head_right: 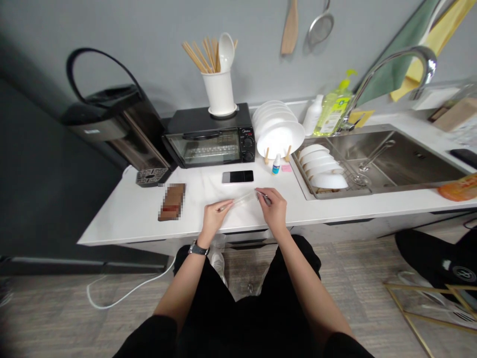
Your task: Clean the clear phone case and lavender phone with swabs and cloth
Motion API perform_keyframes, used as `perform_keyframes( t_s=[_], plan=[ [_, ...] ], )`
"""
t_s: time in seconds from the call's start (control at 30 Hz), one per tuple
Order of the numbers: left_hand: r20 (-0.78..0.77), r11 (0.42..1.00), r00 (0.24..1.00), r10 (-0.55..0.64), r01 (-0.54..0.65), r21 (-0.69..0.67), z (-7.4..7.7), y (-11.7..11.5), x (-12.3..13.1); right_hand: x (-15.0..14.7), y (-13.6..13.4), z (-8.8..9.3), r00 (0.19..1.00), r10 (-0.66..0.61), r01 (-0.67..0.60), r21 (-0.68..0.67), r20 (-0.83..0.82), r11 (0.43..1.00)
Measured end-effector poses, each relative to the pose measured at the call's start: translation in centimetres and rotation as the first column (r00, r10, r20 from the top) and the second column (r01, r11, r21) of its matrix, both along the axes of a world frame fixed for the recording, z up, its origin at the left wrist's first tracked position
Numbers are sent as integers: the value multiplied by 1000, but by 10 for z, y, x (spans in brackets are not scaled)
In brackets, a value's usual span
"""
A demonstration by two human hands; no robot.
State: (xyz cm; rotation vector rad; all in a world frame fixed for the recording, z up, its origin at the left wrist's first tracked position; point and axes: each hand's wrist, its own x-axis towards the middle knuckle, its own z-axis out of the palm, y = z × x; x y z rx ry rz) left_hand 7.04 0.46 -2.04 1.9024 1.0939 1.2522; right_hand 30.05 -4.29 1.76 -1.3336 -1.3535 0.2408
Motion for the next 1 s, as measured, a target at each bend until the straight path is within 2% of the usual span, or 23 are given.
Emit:
perform_keyframes(
  t_s=[0.2,0.4,0.47,0.6,0.7,0.83,0.9,1.0],
  plan=[
    [-54,999,998,-23,25,32,4,-1,1,-31,5,-3,974,114,-119,10,196,993],
    [-93,998,994,-54,57,35,7,-3,-4,-73,-11,-1,870,325,-361,27,371,932],
    [-101,996,992,-76,80,37,7,-4,-6,-80,-16,1,845,348,-388,18,406,922],
    [-119,997,991,-57,62,38,7,-6,-4,-72,-15,3,870,263,-284,-11,417,959],
    [-97,997,993,-63,67,35,4,-6,-3,-50,-7,4,909,122,-134,1,398,991],
    [-80,996,994,-78,82,41,0,-4,-3,-14,8,4,935,-38,34,18,351,999],
    [-82,997,995,-64,68,45,-2,-4,-3,-5,13,4,941,-61,62,7,333,998],
    [-89,997,995,-47,51,50,-2,-4,-2,-10,14,2,948,-11,13,-5,317,1000]
  ],
)
